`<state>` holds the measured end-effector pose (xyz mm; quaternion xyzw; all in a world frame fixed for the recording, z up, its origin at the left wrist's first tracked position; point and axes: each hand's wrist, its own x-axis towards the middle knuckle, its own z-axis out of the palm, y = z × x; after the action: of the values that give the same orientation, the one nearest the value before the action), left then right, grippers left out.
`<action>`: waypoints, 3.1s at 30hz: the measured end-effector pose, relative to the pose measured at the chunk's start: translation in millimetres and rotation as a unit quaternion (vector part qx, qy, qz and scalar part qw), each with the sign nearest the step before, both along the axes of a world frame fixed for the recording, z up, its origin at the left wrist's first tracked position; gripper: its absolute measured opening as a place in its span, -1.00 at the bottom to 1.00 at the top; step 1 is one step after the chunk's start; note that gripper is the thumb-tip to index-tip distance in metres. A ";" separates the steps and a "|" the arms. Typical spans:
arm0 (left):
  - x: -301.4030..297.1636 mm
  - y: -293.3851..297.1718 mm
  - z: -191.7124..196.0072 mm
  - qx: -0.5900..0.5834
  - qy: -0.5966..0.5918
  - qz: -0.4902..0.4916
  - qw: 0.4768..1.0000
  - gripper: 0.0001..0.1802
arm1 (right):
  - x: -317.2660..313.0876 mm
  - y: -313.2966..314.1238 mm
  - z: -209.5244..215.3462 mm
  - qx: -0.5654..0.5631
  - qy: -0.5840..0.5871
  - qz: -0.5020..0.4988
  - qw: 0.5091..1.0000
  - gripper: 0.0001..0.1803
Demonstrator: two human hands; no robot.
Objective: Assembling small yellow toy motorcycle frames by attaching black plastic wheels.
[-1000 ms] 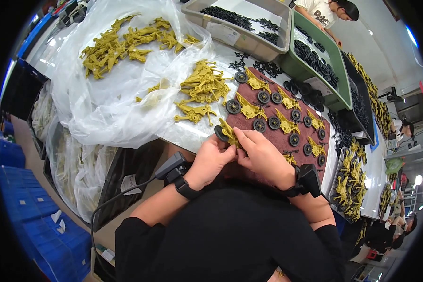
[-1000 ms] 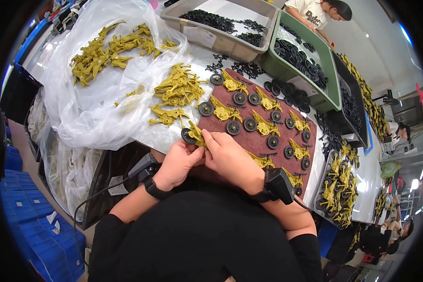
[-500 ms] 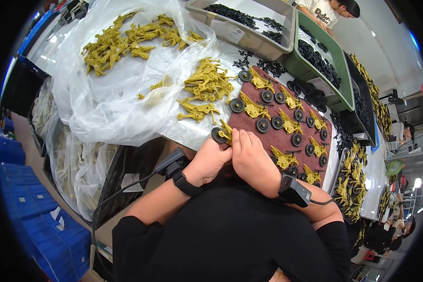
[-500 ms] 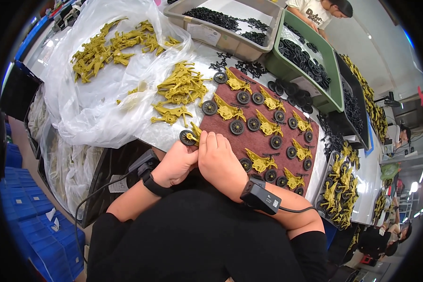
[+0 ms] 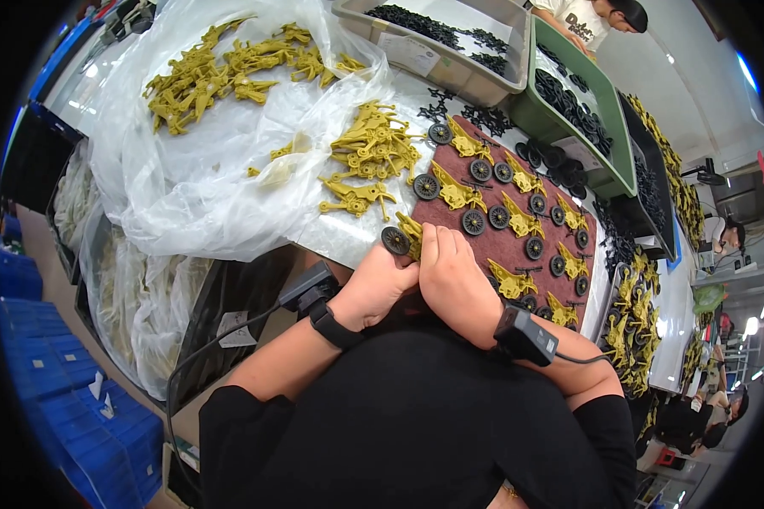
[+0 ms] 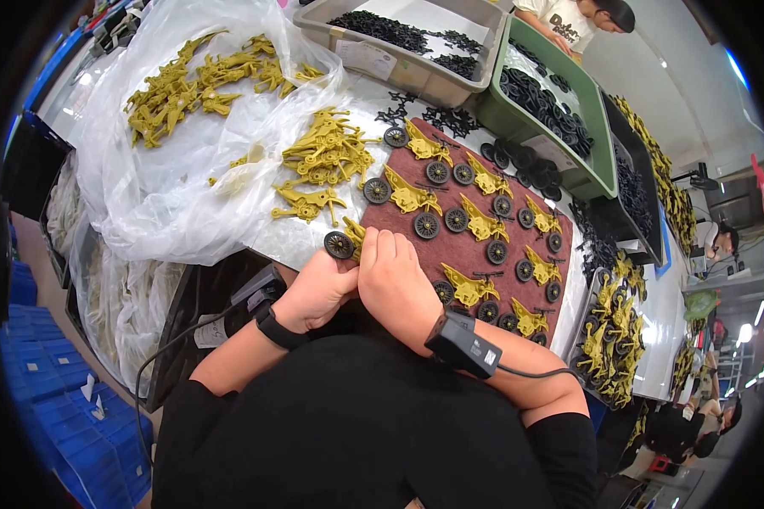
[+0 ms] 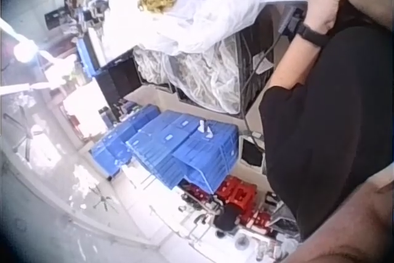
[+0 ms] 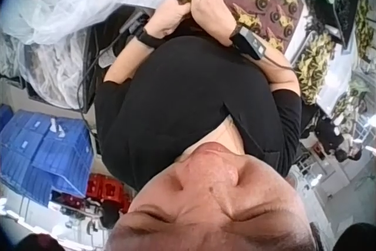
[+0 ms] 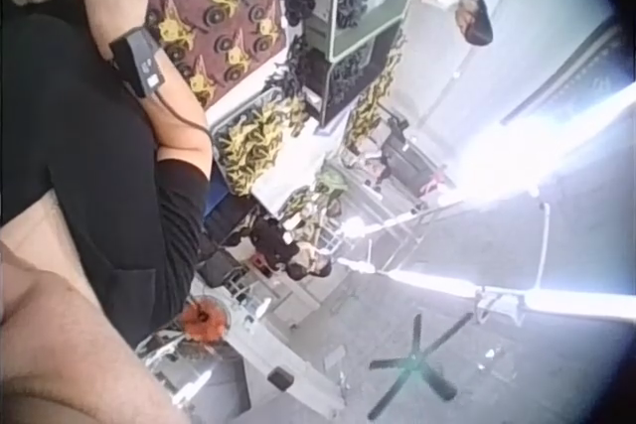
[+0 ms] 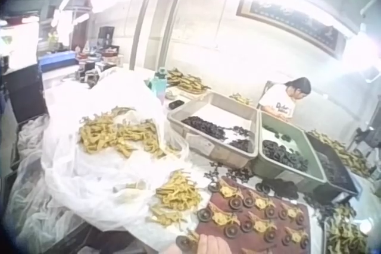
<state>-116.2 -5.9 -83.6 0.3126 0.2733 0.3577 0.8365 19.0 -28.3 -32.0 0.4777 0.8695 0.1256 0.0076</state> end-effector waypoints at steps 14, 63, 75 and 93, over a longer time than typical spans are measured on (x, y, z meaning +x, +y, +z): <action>0.6 -5.5 14.2 0.010 0.037 0.037 0.999 -0.67 | 43.3 18.8 5.5 -0.143 0.365 -0.047 0.919 -0.61; -24.3 30.1 37.9 0.670 0.460 -0.004 0.582 -0.37 | 58.4 6.2 5.2 -0.147 0.353 -0.103 0.918 -0.73; -15.0 42.4 34.9 0.710 0.434 -0.054 0.553 -0.51 | 76.0 12.0 4.7 -0.062 0.398 -0.130 0.906 -0.74; -4.7 38.6 30.1 0.680 0.437 0.005 0.589 -0.49 | 78.7 -8.8 9.3 -0.150 0.372 -0.078 0.912 -0.79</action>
<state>-120.8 32.7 -53.5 0.9076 0.2851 0.2637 0.1593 97.7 -37.1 -22.7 0.5492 0.7779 -0.1948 -0.2352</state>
